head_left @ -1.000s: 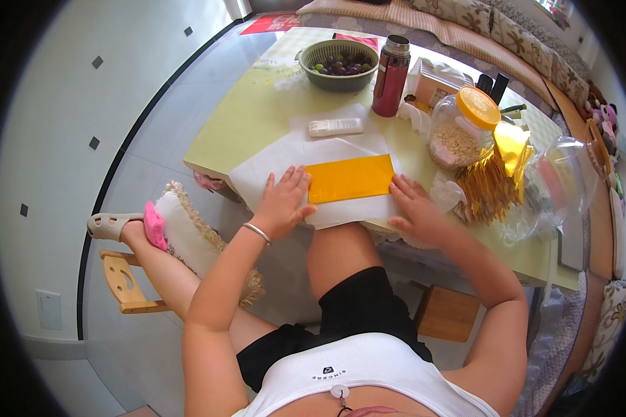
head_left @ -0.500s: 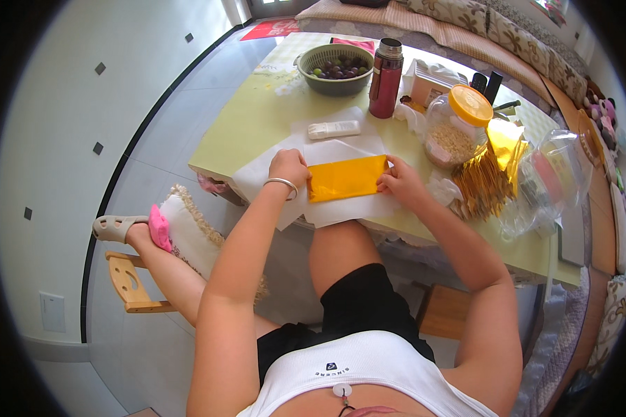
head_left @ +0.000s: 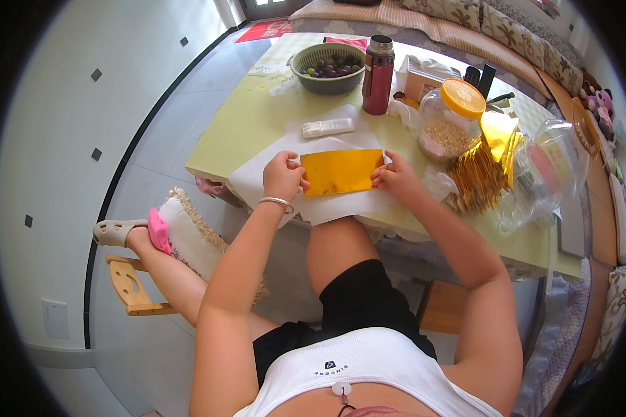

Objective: The person sits on the floor and folds a rectangular sheet of yellow paper by hand. They fold the paper in half lengthwise, then fold the ends inward to create a triangular shape, repeating this process with multiple sheets.

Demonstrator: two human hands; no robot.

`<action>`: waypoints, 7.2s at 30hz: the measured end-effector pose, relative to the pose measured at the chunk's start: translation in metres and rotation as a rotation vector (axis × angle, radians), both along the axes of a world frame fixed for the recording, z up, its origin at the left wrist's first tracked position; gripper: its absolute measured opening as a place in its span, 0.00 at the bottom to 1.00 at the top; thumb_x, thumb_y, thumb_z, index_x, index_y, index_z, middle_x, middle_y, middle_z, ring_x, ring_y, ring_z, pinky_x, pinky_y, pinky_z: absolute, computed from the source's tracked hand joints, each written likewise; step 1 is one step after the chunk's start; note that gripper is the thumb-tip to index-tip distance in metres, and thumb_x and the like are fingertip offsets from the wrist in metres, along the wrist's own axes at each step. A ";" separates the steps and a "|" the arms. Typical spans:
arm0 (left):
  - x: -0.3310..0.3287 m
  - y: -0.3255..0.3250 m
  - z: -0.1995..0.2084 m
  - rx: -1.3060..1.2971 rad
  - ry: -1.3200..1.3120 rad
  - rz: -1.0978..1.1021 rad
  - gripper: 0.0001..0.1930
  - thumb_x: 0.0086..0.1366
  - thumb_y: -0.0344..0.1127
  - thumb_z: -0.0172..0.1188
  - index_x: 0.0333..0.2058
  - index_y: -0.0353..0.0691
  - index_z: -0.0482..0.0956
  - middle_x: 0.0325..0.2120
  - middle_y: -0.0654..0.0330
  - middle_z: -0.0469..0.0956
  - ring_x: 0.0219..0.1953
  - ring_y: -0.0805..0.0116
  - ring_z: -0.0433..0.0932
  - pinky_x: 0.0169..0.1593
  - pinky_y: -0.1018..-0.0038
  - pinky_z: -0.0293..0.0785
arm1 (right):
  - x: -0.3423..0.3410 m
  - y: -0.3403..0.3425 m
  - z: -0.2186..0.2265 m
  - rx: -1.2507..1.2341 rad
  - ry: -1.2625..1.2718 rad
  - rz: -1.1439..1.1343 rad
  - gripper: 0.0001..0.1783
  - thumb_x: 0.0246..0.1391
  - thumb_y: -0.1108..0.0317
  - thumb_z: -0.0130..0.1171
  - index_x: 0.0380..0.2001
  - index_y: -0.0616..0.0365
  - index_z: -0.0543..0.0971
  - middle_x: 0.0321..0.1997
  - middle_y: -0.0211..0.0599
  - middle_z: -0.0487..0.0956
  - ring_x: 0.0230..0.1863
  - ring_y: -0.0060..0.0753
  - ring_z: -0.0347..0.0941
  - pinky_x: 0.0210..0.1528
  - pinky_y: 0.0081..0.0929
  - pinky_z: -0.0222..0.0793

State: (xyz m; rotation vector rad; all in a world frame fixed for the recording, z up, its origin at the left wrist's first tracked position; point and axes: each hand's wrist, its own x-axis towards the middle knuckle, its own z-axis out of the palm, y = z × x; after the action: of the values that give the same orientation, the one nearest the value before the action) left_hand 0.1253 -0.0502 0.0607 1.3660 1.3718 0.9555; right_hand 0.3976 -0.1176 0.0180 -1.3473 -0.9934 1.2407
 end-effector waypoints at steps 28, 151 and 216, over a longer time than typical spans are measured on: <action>-0.011 -0.002 -0.012 -0.306 -0.306 0.024 0.05 0.65 0.29 0.64 0.35 0.35 0.77 0.33 0.54 0.83 0.34 0.60 0.86 0.35 0.70 0.86 | 0.006 -0.007 0.027 -0.165 0.069 -0.032 0.10 0.62 0.64 0.62 0.37 0.59 0.76 0.32 0.43 0.84 0.29 0.35 0.84 0.29 0.28 0.81; -0.009 0.006 0.010 0.082 -0.169 -0.778 0.16 0.54 0.12 0.49 0.32 0.30 0.86 0.40 0.53 0.84 0.44 0.66 0.82 0.51 0.74 0.78 | 0.016 -0.057 0.041 0.739 -1.223 0.279 0.41 0.44 0.67 0.70 0.65 0.41 0.71 0.73 0.37 0.64 0.76 0.46 0.53 0.76 0.51 0.45; 0.020 -0.067 -0.035 0.965 0.912 -0.566 0.43 0.60 0.66 0.57 0.62 0.35 0.70 0.64 0.45 0.66 0.67 0.44 0.63 0.66 0.40 0.56 | -0.015 -0.004 0.008 0.386 -0.976 -0.150 0.11 0.45 0.65 0.70 0.23 0.62 0.81 0.32 0.43 0.79 0.40 0.50 0.74 0.45 0.42 0.71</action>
State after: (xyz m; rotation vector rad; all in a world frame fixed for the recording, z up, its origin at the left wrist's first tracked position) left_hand 0.1450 -0.1175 0.0257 2.9862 0.9594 0.5918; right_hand 0.3829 -0.1211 0.0258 -1.6765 -1.6434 0.1832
